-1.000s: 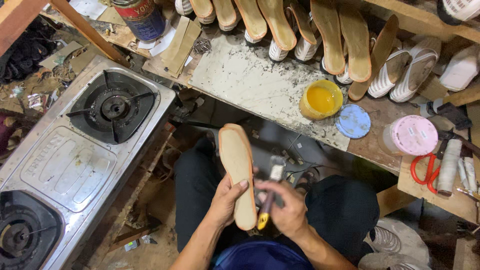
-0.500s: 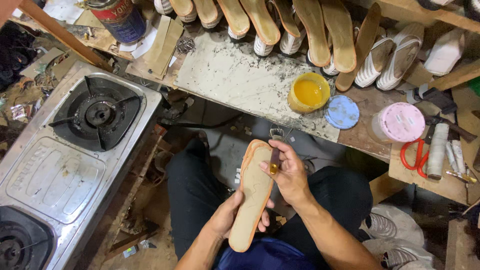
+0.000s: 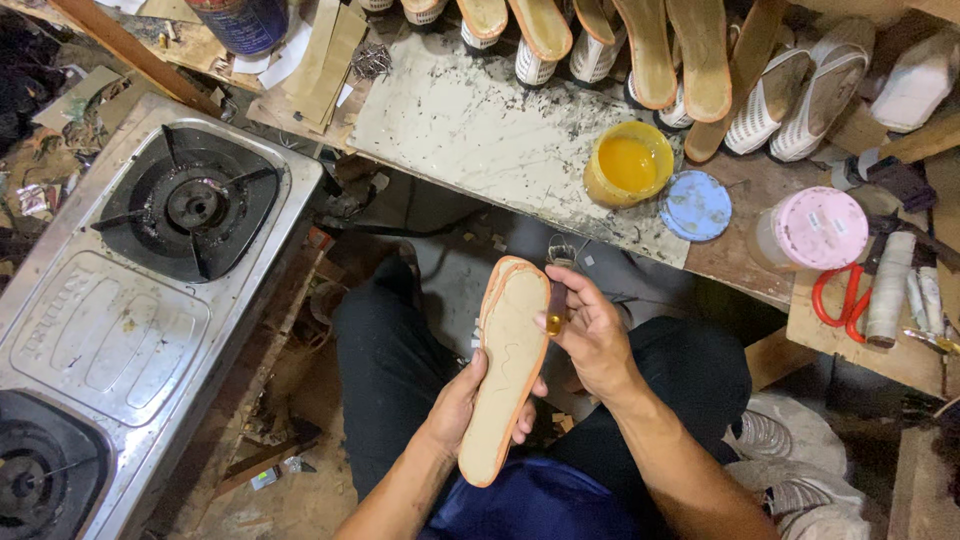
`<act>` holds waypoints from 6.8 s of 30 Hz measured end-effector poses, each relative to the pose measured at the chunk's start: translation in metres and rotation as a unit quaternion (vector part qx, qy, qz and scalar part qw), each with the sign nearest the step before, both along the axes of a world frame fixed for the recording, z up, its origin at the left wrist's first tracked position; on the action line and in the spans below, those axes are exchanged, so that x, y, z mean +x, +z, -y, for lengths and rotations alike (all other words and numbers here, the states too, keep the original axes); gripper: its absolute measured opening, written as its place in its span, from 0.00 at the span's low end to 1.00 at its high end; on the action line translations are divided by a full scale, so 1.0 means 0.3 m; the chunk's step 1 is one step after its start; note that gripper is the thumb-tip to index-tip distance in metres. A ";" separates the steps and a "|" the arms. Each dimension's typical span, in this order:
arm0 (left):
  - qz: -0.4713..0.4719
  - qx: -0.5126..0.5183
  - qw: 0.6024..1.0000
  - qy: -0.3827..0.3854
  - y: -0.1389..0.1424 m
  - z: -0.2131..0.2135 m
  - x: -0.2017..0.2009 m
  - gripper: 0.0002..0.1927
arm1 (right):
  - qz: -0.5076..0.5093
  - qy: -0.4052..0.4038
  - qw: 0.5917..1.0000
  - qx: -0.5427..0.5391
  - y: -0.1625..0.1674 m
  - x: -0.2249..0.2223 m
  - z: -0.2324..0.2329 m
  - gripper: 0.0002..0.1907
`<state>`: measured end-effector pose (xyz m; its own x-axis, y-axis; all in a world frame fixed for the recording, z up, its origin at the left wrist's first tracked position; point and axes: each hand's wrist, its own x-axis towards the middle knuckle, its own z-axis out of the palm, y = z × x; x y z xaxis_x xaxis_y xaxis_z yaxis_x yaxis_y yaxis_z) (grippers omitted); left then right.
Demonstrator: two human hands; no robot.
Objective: The person sits on the floor and uses a brush to spread yellow adhesive from a container onto the underside of shoe insoles, brushing the surface of each insole one at a time and stacking the coated insoles on the workbench.
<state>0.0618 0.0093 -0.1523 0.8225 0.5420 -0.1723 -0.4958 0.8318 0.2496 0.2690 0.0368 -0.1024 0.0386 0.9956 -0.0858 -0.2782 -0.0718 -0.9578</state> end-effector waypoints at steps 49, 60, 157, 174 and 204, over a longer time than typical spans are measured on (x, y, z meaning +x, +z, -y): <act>-0.174 0.127 0.973 0.085 0.117 -0.030 -0.006 0.38 | 0.001 -0.013 1.000 -0.007 -0.022 -0.085 0.105 0.34; -0.136 0.239 0.961 -0.006 0.123 -0.026 -0.016 0.36 | 0.168 -0.087 0.981 0.042 0.075 -0.051 -0.013 0.30; -0.258 0.176 0.913 0.263 0.134 -0.129 0.009 0.30 | 0.010 -0.098 0.995 0.021 -0.051 -0.216 0.078 0.34; -0.197 0.144 0.926 0.290 0.139 -0.100 0.007 0.25 | 0.041 -0.050 0.998 0.027 -0.006 -0.252 0.180 0.38; -0.023 0.121 0.960 0.250 0.095 -0.117 -0.016 0.38 | 0.304 -0.050 0.940 0.145 0.002 -0.245 0.198 0.29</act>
<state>0.0571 0.0443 -0.1238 0.4427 0.8964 -0.0215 -0.8021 0.4066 0.4374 0.1956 -0.0225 -0.1017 0.0869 0.9627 0.2561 0.3365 0.2136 -0.9172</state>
